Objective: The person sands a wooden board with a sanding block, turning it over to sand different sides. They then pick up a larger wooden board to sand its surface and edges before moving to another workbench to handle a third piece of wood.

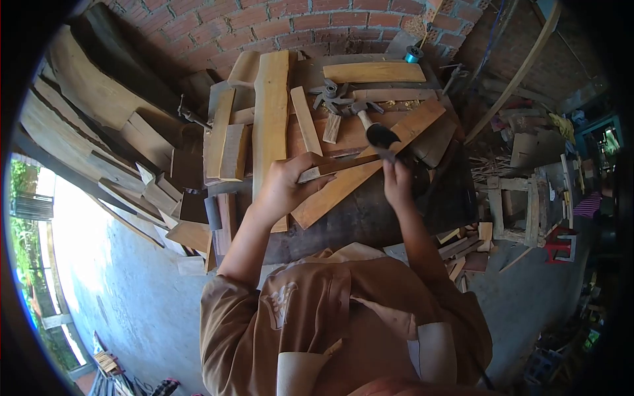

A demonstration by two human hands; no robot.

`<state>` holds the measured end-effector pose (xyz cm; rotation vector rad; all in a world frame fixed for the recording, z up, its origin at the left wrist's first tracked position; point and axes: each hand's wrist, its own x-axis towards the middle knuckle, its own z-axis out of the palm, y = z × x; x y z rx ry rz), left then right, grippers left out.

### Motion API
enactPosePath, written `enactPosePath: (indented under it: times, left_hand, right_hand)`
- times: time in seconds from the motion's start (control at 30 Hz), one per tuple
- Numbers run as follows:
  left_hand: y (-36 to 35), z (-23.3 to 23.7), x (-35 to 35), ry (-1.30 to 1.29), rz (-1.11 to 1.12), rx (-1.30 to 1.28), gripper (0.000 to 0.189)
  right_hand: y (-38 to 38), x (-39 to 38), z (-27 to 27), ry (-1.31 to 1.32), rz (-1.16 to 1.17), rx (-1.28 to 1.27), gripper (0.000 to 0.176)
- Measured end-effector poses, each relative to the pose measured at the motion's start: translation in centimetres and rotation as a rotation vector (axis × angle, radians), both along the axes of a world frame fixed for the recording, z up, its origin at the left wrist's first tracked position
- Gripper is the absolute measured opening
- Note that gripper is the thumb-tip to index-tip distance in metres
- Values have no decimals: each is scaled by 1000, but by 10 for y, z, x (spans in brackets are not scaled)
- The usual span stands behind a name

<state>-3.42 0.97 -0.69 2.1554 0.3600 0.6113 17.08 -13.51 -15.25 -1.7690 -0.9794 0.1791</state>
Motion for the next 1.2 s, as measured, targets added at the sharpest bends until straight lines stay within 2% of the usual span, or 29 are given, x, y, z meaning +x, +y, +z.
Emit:
enactPosePath:
  times: [0.07, 0.13, 0.23, 0.27, 0.33, 0.4, 0.47, 0.53, 0.57, 0.67, 0.73, 0.8, 0.83, 0.87, 0.93, 0.97, 1.03, 1.07, 1.13, 1.17, 1.2]
  left_hand:
    - [-1, -4, -3, 22, 13, -31, 22]
    - [-2, -8, -2, -32, 4, 39, 20]
    - [-2, -7, -3, -10, 65, -5, 21]
    - [-4, -7, -3, -4, 67, -12, 21]
    - [-2, -3, -1, -93, 14, -27, 19]
    - [1, -5, -6, -6, 62, -65, 19]
    - [3, -5, -10, 79, 105, -107, 18]
    - [1, -4, -11, 100, 39, -43, 18]
    - [-1, -4, -8, 94, 31, -37, 18]
    - [-5, -1, 1, 15, 53, -34, 19]
    - [-4, 1, 6, -25, 102, -76, 19]
    - [-5, 6, 6, 2, 91, -40, 21]
    - [-3, 3, 6, 8, 173, -66, 23]
    - [0, -1, 4, 13, 261, -94, 26]
    - [2, -7, 2, -31, 239, -171, 30]
    - [0, -5, 4, -22, 237, -75, 30]
    - [-3, -3, 7, -9, 230, 14, 30]
    - [-3, -4, 9, 15, 251, -11, 30]
    - [-5, 0, 13, 30, 271, -30, 30]
    - [-7, 6, 14, 35, 240, -20, 29]
    - [-9, 9, 13, 41, 208, -9, 29]
  right_hand:
    - [-1, 39, -30, 83, -138, -155, 35]
    - [0, 36, -13, 52, -125, -204, 32]
    - [3, -23, 46, 80, 168, 54, 20]
    - [-1, -40, 66, -89, 270, 156, 18]
    - [12, -53, 80, -147, 379, 434, 17]
    - [1, -28, 41, -9, 162, 105, 17]
    - [4, 21, -19, 84, -35, -73, 27]
    - [6, 35, -8, 99, -125, -212, 30]
    - [4, 28, -6, 114, -83, -176, 29]
    - [5, -45, 58, 153, 146, 45, 22]
    - [13, -70, 94, -67, 214, 449, 21]
    - [-1, -40, 36, -19, 165, 149, 20]
    - [-3, -25, 31, 116, 64, -39, 23]
    - [2, -1, -12, 25, -66, 38, 28]
    - [-5, 16, -18, 185, -149, -155, 34]
    - [-4, 16, -23, 184, -151, -153, 34]
    - [4, -1, -16, -19, -145, -70, 35]
    - [3, -20, 20, 90, -124, -176, 26]
    - [3, -48, 63, 149, 33, 21, 22]
    - [2, -48, 69, 151, 28, 22, 22]
    - [3, -48, 73, 15, 93, 156, 22]
